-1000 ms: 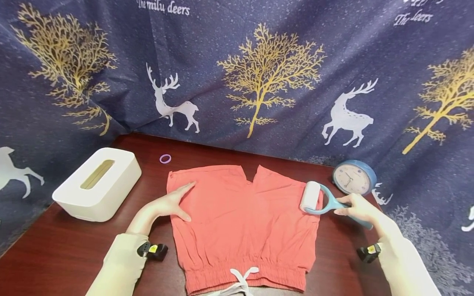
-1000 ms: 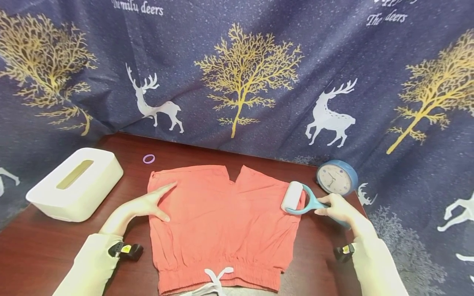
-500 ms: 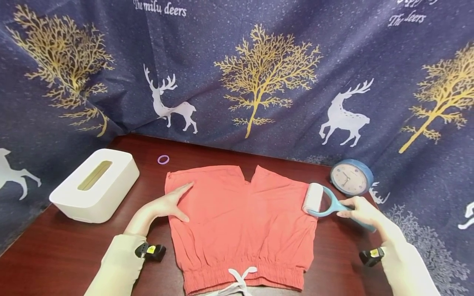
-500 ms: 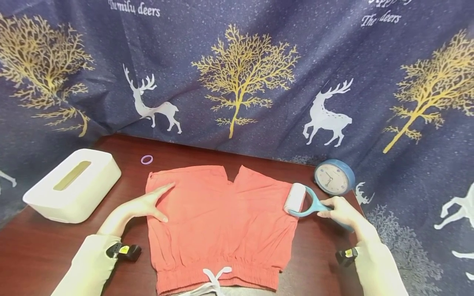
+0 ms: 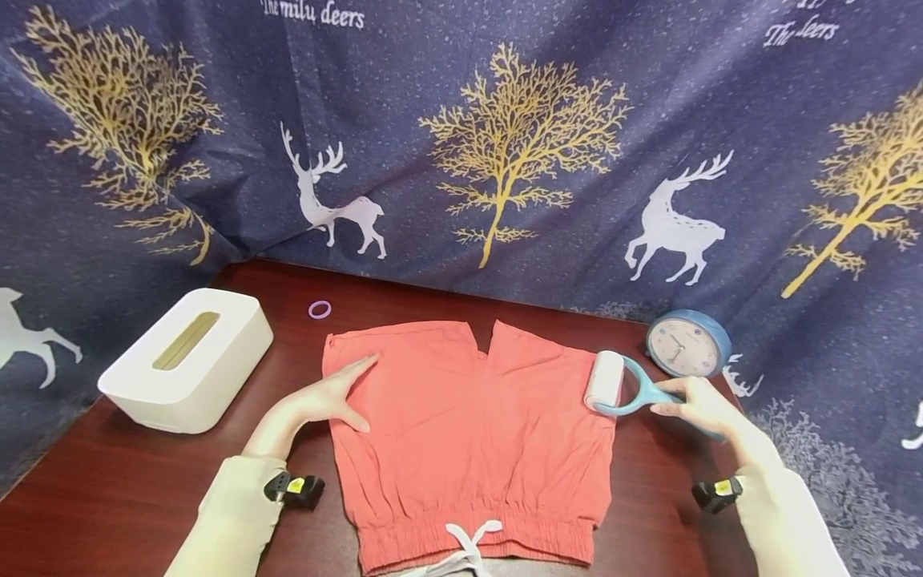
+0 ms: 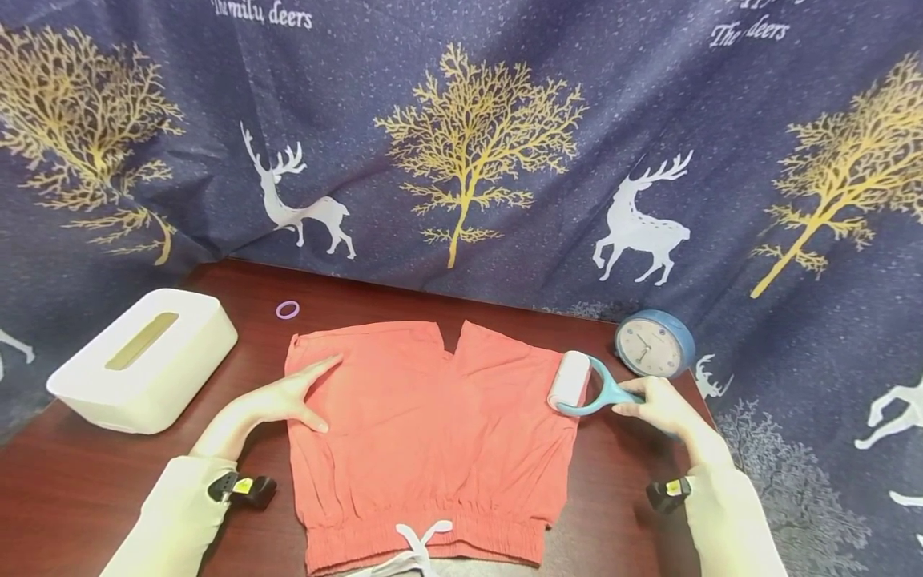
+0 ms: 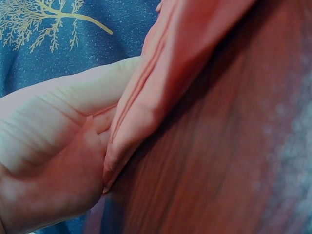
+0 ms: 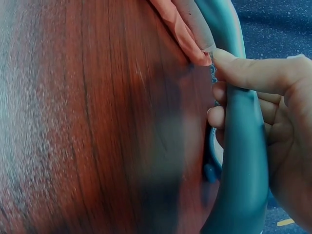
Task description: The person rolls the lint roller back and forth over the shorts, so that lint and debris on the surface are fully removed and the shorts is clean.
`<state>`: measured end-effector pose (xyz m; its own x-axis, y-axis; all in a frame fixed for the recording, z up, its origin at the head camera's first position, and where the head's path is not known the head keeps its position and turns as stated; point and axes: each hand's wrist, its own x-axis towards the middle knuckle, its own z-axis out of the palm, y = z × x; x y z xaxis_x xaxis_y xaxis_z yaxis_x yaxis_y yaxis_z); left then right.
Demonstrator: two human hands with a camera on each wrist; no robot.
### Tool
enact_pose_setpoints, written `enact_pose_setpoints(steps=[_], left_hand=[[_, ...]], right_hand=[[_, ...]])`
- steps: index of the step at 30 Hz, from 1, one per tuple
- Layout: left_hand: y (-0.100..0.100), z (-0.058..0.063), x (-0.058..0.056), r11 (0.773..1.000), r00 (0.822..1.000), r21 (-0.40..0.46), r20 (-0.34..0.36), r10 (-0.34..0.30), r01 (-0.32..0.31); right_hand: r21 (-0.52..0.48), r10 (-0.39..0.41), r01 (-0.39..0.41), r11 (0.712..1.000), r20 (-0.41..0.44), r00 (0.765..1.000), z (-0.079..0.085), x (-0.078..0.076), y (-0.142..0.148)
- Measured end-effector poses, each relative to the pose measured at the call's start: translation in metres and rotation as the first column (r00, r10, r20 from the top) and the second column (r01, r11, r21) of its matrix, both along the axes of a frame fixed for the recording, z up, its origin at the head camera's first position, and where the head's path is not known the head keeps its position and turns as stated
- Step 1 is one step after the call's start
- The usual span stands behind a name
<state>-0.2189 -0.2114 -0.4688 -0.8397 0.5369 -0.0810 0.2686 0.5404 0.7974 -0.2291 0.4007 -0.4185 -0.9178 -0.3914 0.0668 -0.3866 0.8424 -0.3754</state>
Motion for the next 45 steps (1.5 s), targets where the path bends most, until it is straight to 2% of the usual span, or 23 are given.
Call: enact_pose_setpoints(steps=[11,23,28,32,37,45], left_hand=[[0.002,-0.001,0.000,1.000,1.000,0.006,-0.007,-0.005,0.006],[0.000,-0.001,0.000,1.000,1.000,0.018,-0.003,0.001,-0.001],[0.000,-0.002,0.000,1.000,1.000,0.018,-0.002,-0.001,0.001],[0.000,-0.002,0.000,1.000,1.000,0.022,-0.007,-0.003,0.004],[0.000,-0.001,0.000,1.000,1.000,0.021,-0.009,-0.001,0.001],[0.000,0.000,-0.001,1.000,1.000,0.003,-0.007,0.002,-0.002]], right_hand=[[-0.047,-0.010,0.008,0.999,-0.030,0.999,-0.001,-0.002,-0.005],[-0.074,-0.054,0.056,0.996,0.021,0.998,0.008,-0.009,-0.009],[-0.078,-0.064,0.064,0.995,0.012,0.998,0.010,-0.009,-0.010],[-0.070,-0.094,0.093,0.993,-0.016,0.995,0.009,-0.005,-0.011],[-0.088,-0.176,0.173,0.981,-0.030,0.984,0.004,0.004,-0.012],[-0.072,-0.311,0.312,0.947,0.024,0.950,-0.010,0.029,-0.012]])
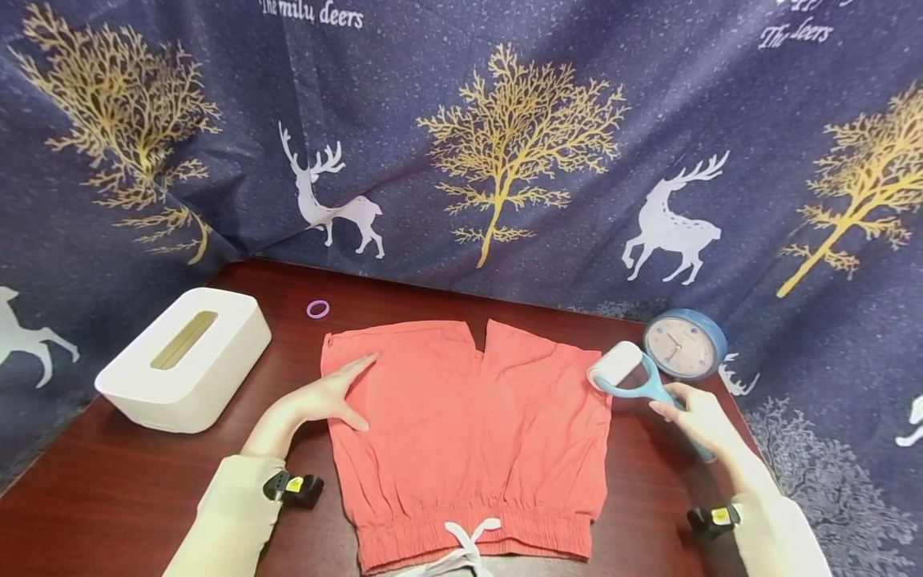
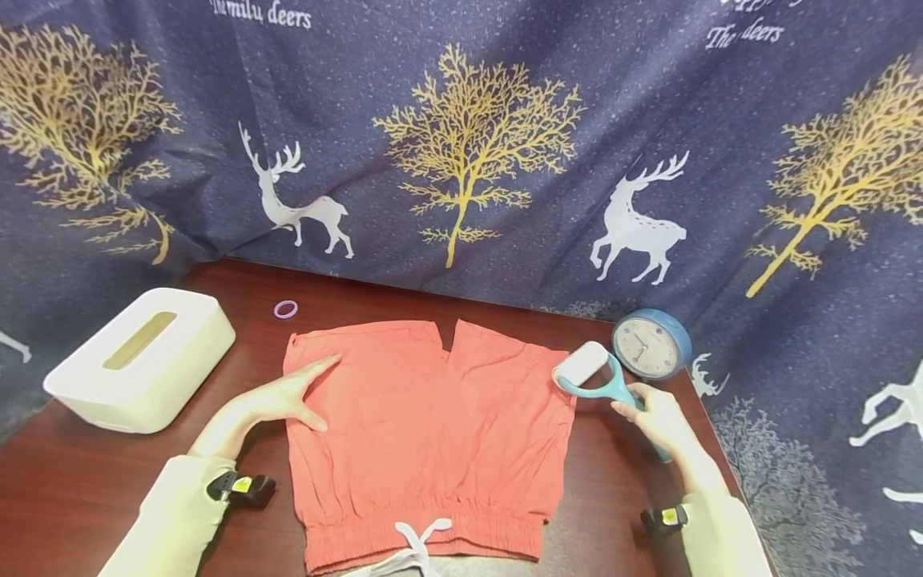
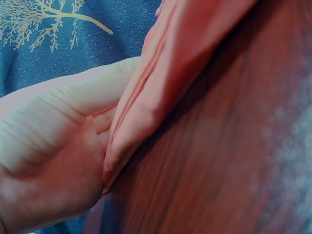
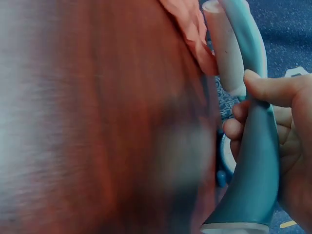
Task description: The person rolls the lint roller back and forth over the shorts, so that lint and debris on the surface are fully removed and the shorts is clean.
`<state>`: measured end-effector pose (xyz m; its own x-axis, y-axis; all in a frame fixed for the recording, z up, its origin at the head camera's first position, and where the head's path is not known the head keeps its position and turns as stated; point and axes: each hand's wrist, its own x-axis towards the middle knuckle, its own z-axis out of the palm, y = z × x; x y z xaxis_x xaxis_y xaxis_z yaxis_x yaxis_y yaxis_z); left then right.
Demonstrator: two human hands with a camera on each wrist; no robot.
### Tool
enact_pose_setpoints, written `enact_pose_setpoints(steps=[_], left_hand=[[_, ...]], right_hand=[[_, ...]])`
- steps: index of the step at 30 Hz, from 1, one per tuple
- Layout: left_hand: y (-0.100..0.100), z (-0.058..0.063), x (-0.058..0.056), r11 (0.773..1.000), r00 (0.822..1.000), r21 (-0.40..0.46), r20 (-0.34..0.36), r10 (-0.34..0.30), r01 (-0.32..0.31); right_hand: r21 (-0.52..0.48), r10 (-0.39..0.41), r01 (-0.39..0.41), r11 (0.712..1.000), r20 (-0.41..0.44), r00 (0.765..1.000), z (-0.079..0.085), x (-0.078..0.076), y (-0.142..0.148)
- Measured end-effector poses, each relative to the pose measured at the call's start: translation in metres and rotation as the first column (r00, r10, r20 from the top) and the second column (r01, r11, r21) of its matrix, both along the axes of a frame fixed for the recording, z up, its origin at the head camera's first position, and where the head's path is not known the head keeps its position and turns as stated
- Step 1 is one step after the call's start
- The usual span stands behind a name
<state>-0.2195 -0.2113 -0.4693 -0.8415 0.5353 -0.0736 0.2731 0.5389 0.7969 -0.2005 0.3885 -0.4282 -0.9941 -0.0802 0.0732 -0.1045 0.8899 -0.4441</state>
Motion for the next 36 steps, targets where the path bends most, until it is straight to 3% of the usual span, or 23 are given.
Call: enact_pose_setpoints(steps=[8,17,25,36], left_hand=[[-0.001,-0.002,0.001,1.000,1.000,0.003,-0.002,-0.008,0.008],[-0.001,-0.002,-0.001,1.000,1.000,-0.001,-0.007,-0.007,0.007],[-0.001,-0.001,0.000,1.000,1.000,0.011,-0.011,-0.010,0.010],[-0.001,-0.001,-0.001,1.000,1.000,0.010,-0.010,-0.009,0.009]], right_hand=[[-0.016,-0.124,0.123,0.992,-0.023,0.992,-0.009,0.019,-0.001],[-0.026,-0.215,0.214,0.977,-0.050,0.975,-0.011,0.027,-0.002],[0.031,-0.348,0.351,0.936,-0.066,0.935,-0.015,0.033,-0.009],[0.047,-0.414,0.417,0.908,-0.054,0.909,-0.013,0.040,-0.018]])
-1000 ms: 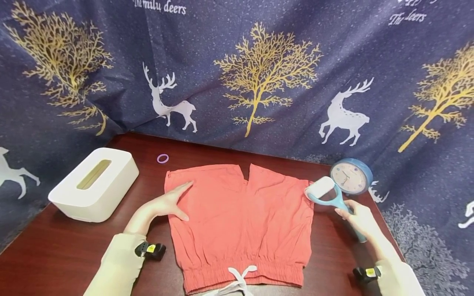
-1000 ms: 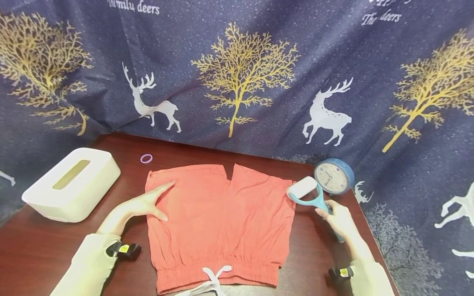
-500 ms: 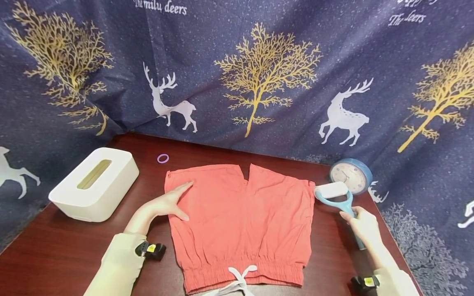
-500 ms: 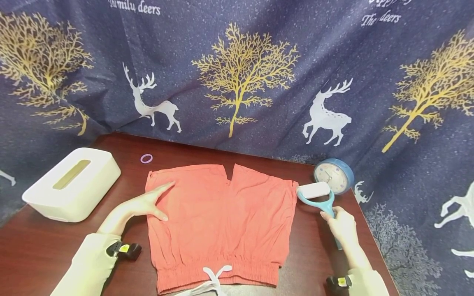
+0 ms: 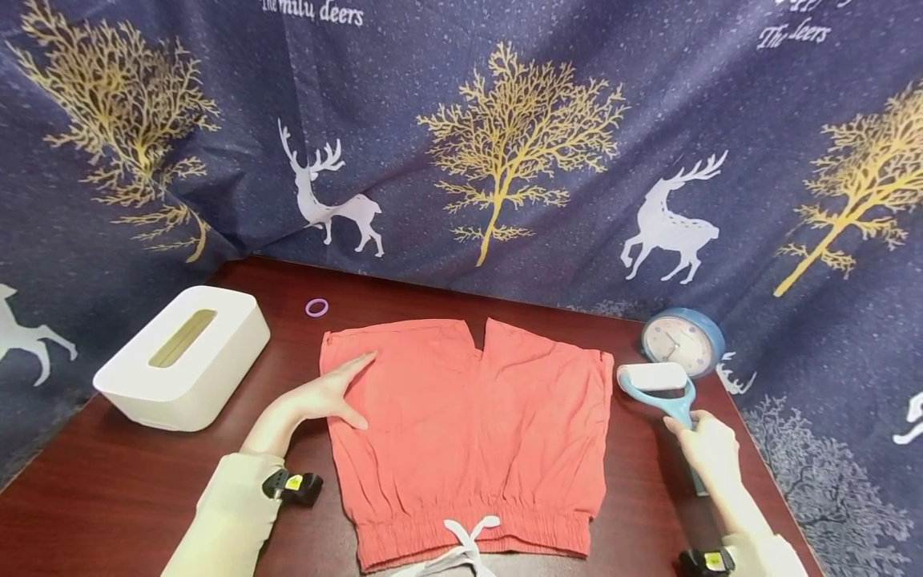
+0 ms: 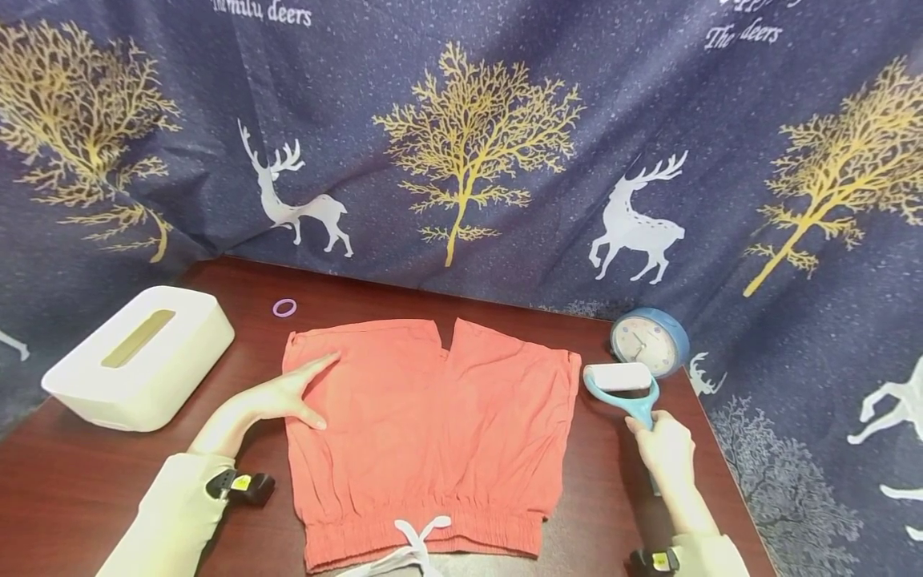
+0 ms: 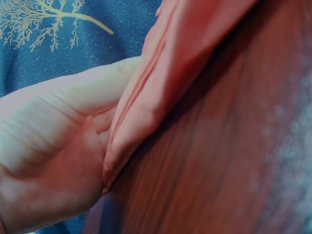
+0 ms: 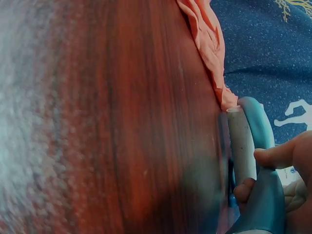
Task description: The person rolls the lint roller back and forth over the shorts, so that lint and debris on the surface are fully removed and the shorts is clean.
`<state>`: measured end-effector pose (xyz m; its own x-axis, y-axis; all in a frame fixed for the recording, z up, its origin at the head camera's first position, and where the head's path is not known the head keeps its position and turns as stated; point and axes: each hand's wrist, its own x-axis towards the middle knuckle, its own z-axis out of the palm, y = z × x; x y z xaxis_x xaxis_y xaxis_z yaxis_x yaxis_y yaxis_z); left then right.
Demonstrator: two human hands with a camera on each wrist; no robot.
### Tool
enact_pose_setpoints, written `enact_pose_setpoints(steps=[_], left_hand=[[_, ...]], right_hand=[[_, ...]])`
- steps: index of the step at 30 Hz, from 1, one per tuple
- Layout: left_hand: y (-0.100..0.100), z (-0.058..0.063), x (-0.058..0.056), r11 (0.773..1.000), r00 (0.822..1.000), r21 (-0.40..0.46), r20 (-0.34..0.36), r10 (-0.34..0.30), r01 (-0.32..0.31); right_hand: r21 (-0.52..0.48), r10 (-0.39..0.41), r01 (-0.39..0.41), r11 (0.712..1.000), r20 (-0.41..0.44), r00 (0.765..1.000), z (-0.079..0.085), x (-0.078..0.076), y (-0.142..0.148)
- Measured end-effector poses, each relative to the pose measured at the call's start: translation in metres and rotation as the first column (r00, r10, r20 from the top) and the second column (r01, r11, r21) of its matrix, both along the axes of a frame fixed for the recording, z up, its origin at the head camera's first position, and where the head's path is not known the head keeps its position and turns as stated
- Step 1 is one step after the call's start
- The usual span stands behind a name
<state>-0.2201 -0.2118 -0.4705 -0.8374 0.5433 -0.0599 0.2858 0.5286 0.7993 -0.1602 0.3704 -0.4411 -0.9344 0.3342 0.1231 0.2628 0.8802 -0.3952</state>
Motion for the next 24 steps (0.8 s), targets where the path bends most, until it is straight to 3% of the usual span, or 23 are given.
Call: enact_pose_setpoints(steps=[24], left_hand=[[-0.0017,-0.0008,0.0001,1.000,1.000,-0.018,-0.010,-0.002,0.002]], right_hand=[[0.059,0.060,-0.061,0.996,0.009,0.998,-0.0005,0.0008,0.0014]])
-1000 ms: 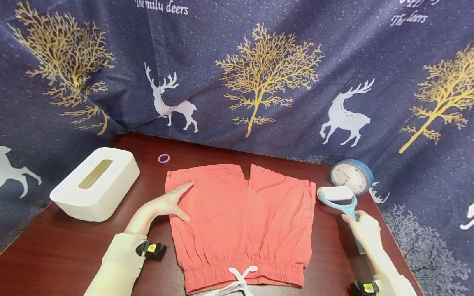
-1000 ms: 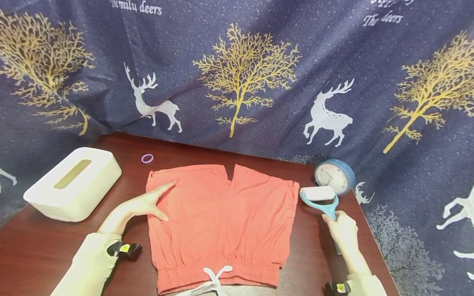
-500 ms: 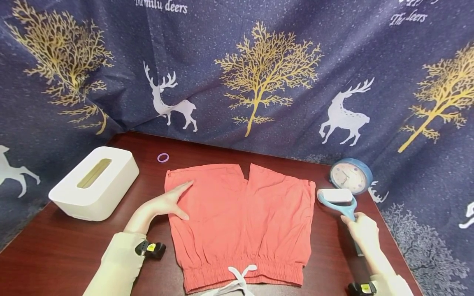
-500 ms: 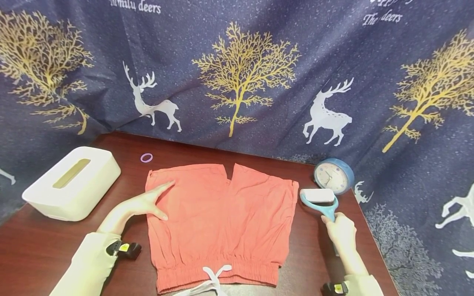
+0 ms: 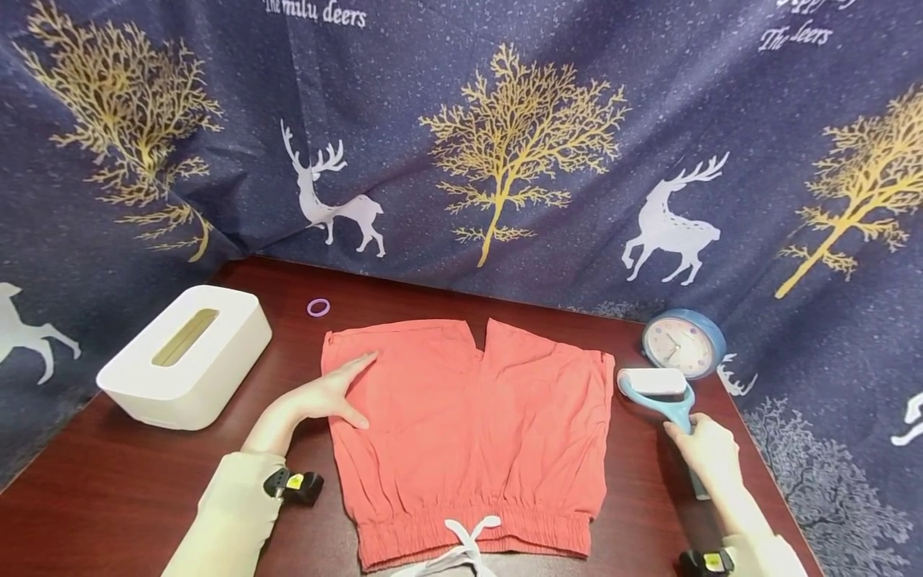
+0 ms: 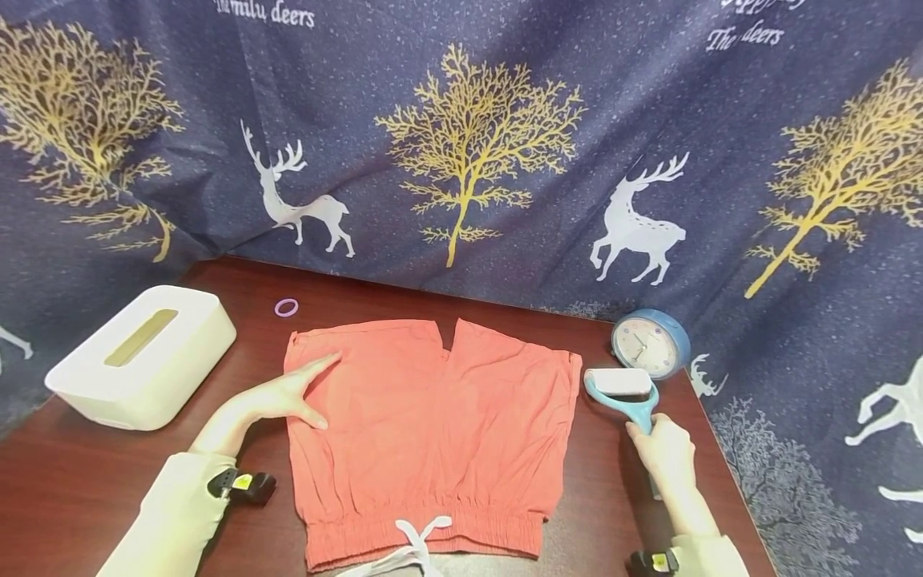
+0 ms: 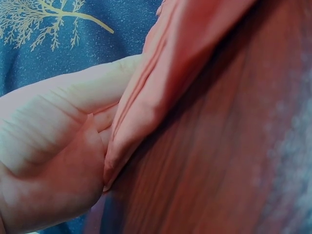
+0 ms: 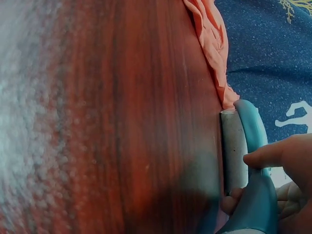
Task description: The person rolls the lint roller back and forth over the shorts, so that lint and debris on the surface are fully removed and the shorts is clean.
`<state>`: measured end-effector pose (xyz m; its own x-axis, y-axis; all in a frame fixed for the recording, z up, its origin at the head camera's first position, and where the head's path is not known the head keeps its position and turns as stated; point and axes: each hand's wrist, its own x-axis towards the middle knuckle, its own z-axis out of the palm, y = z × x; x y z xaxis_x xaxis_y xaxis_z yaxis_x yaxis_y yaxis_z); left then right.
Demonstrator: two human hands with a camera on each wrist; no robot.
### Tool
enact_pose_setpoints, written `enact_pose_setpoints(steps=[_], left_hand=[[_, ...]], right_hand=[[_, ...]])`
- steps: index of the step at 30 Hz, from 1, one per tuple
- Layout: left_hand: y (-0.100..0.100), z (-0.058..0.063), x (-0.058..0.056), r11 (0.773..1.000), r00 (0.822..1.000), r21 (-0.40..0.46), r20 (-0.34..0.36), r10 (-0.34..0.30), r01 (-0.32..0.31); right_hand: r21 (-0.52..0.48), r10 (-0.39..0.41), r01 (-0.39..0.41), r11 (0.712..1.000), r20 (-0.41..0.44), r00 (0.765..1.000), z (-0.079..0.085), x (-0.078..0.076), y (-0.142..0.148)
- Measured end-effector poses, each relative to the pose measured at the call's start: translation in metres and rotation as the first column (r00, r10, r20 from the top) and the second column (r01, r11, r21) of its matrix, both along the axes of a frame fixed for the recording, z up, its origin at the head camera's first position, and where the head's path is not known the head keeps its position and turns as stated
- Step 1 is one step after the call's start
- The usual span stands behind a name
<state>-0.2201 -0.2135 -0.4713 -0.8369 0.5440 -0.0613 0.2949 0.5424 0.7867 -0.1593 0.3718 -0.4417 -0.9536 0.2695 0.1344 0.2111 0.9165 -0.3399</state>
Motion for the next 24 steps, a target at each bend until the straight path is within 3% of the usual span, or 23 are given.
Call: enact_pose_setpoints(steps=[9,24], left_hand=[[0.000,0.000,0.000,1.000,1.000,-0.015,-0.009,0.001,-0.001],[-0.004,0.000,0.000,1.000,1.000,-0.020,-0.006,-0.001,0.001]], right_hand=[[0.022,0.050,-0.050,0.998,0.031,0.998,0.008,0.001,0.000],[0.031,0.056,-0.059,0.998,0.084,0.995,0.013,-0.002,0.002]])
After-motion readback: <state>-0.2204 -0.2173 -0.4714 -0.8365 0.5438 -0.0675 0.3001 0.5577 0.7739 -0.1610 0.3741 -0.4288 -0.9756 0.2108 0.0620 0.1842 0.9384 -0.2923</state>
